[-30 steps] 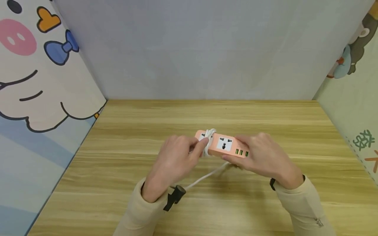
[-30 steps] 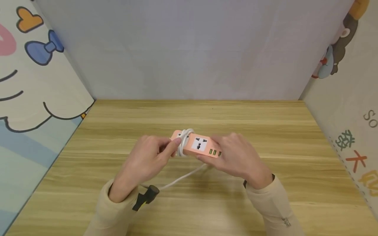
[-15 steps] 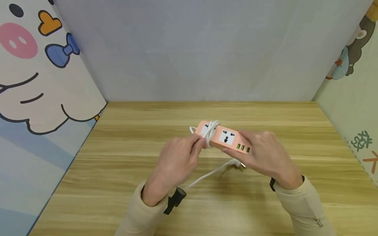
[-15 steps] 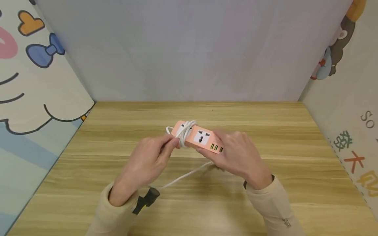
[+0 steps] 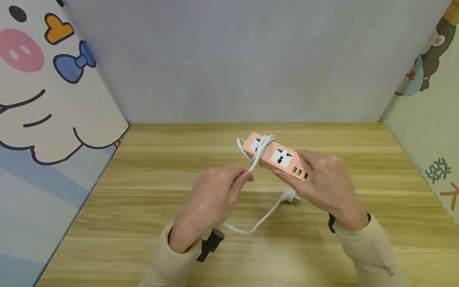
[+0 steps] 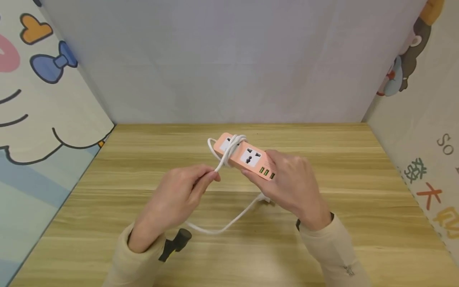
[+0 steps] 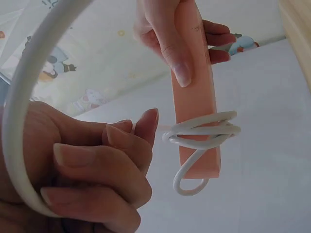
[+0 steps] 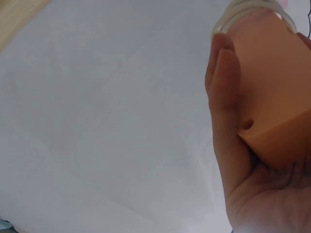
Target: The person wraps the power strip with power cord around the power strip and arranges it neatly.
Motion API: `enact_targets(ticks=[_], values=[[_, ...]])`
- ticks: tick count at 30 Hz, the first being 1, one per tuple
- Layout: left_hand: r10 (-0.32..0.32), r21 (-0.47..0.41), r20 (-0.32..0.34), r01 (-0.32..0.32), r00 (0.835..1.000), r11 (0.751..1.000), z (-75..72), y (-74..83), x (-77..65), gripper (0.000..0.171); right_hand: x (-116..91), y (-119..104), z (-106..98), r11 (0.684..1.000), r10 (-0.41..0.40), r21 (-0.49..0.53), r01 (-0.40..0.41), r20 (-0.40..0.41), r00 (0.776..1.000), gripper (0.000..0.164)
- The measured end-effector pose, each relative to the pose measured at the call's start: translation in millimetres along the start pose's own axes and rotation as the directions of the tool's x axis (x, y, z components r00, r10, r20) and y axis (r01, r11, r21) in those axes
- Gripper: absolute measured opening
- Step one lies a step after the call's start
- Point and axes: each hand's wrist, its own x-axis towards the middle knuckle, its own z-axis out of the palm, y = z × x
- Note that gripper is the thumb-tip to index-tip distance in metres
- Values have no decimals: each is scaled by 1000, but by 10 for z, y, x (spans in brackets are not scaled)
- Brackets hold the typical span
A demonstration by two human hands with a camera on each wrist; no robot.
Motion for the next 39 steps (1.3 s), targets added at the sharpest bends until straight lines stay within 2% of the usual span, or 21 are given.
enact_targets(ticks=[5,12,16,18,21,23,27,30,33,36,39], values=[[51,-6,-2,-51,999,999,11,2,-7,19,4,-58,16,1000,28,14,-27,-67,997,34],[49,-55,-35,-51,998,997,25,0,10,21,2,-42,17,998,39,45,-32,-169,985,38],[60,-83,-46,-64,997,995,33,-12,20,22,2,-23,16,997,53,64,-40,-199,979,40],[65,-125,-43,-70,997,990,39,-39,35,23,6,-14,17,996,60,82,-43,-216,975,41],[53,-251,-3,-52,999,966,62,-114,81,23,11,0,14,991,82,122,-52,-255,963,42],[43,-343,28,-31,999,939,83,-163,111,24,9,-2,13,986,102,153,-60,-282,954,42],[19,-496,94,30,995,868,126,-225,145,24,1,-16,8,980,120,191,-60,-316,941,43],[20,-603,125,60,992,796,145,-259,162,24,1,-22,4,976,129,211,-60,-330,935,43],[49,-697,133,58,990,714,169,-292,185,23,2,-28,-5,968,148,243,-67,-335,930,43],[80,-764,120,40,990,644,198,-307,207,23,6,-32,-15,959,167,275,-74,-335,927,43],[78,-811,108,43,991,583,229,-310,220,24,12,-36,-12,954,177,289,-76,-342,923,42]])
